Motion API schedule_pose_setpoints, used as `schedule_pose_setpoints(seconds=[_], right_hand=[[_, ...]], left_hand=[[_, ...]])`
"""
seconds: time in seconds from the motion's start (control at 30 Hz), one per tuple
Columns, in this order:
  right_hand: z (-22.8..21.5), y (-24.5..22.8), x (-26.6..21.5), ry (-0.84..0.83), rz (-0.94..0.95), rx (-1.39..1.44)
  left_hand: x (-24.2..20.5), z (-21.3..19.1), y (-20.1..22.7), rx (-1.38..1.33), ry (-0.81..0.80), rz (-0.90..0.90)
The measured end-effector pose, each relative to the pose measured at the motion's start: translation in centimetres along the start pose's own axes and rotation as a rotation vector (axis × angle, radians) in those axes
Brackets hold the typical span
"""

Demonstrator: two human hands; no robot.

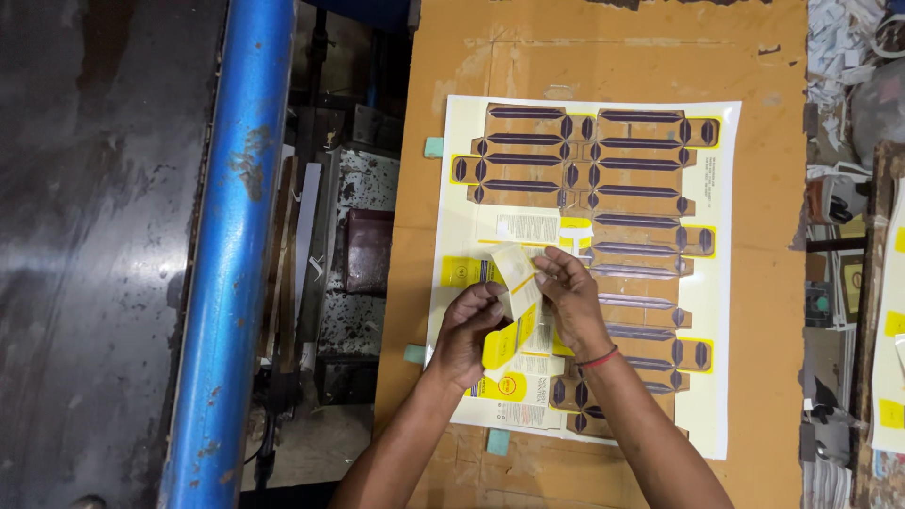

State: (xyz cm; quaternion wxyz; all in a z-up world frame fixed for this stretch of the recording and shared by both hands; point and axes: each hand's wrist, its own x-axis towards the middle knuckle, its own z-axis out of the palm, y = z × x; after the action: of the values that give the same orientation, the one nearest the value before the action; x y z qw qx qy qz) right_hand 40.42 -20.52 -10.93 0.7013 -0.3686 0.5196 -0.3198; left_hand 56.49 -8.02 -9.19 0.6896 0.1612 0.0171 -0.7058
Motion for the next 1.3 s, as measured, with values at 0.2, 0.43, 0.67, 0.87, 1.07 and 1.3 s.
schedule_pose_setpoints(seconds=[0.2,0.43,0.67,0.87,1.07,1.3], right_hand=[[0.4,1.3,0.2,-0.045,0.049,0.001],[0.5,1.9,1.4,-0.072,-0.005,0.025],[-1.6,-1.3,0.5,-0.035,-0.103,0.219],[-3.2,-3.8,-2.4,0.19,-0.141,0.004],[-4.1,-2.0,-4.6,0.327,-0.347,-0.128],[-5.9,0.1,-9.7,0.351,-0.259,-0.095]], left_hand=[[0.2,0.0,-0.8,0.023,0.124,0.059],[-0.9,0.2,-1.3,0.074,0.024,0.079],[-1.2,-0.8,0.2,0.517,0.116,0.19],[-0.2,-1.6,1.9,0.542,0.193,0.108],[-0.4,-3.5,0.6,0.418,0.131,-0.008],[-1.4,-6.5,-2.5,0.58,0.191,-0.055]])
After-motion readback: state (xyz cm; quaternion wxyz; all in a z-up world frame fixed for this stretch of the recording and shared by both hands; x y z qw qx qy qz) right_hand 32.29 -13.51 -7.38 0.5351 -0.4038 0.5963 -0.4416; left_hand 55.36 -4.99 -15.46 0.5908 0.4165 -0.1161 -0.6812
